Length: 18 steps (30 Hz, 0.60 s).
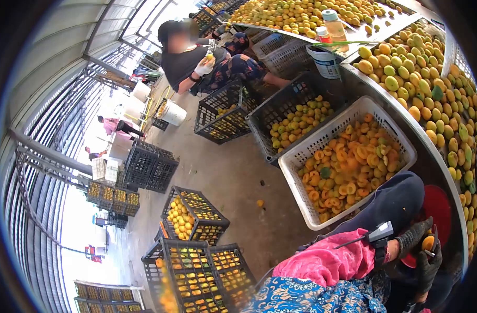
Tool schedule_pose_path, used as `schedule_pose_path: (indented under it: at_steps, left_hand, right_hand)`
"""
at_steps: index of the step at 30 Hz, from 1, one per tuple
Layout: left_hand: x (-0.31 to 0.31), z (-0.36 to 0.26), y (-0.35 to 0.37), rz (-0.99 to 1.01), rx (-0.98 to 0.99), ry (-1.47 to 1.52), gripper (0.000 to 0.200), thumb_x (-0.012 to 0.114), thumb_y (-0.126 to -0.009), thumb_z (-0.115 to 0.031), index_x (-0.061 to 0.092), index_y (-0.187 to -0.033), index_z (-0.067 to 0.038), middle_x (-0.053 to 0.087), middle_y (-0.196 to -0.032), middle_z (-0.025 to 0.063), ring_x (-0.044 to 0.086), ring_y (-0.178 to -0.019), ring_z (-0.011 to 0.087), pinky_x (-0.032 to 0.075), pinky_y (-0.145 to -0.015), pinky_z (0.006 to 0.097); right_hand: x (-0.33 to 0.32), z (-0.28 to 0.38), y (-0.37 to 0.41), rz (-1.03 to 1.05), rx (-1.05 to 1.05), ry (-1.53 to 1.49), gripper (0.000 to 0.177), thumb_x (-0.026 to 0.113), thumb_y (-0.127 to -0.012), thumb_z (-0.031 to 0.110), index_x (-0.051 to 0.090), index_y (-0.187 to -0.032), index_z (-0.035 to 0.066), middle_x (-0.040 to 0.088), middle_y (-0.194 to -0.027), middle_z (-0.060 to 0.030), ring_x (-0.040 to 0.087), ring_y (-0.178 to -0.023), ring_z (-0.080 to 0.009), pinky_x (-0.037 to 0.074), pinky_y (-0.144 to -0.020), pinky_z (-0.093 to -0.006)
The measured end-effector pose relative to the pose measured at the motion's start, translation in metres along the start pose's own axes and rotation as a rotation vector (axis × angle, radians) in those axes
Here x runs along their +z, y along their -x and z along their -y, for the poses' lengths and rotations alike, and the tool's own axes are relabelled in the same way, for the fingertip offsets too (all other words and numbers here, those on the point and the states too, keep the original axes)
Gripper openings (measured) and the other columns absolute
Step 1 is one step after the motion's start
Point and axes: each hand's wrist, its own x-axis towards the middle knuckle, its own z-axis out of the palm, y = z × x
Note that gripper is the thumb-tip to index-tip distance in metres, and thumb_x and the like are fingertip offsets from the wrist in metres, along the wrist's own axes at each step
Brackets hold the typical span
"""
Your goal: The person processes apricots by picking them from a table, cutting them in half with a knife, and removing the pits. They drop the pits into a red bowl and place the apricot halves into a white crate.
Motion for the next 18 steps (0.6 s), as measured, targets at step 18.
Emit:
schedule_pose_path:
  at_steps: [18]
  left_hand:
    - [-0.010, 0.081, -0.091, -0.309, 1.005, -0.231, 0.034, 0.052, -0.097, -0.038, 0.062, -0.103, -0.006, 0.066, -0.089, 0.0080, 0.063, -0.083, 0.0188, 0.049, -0.075, 0.0305]
  right_hand:
    - [-0.004, -0.052, 0.004, -0.050, -0.009, 0.224, 0.038, 0.064, -0.077, 0.008, 0.055, -0.112, -0.003, 0.061, -0.104, -0.0141, 0.062, -0.086, -0.0192, 0.050, -0.072, -0.0313]
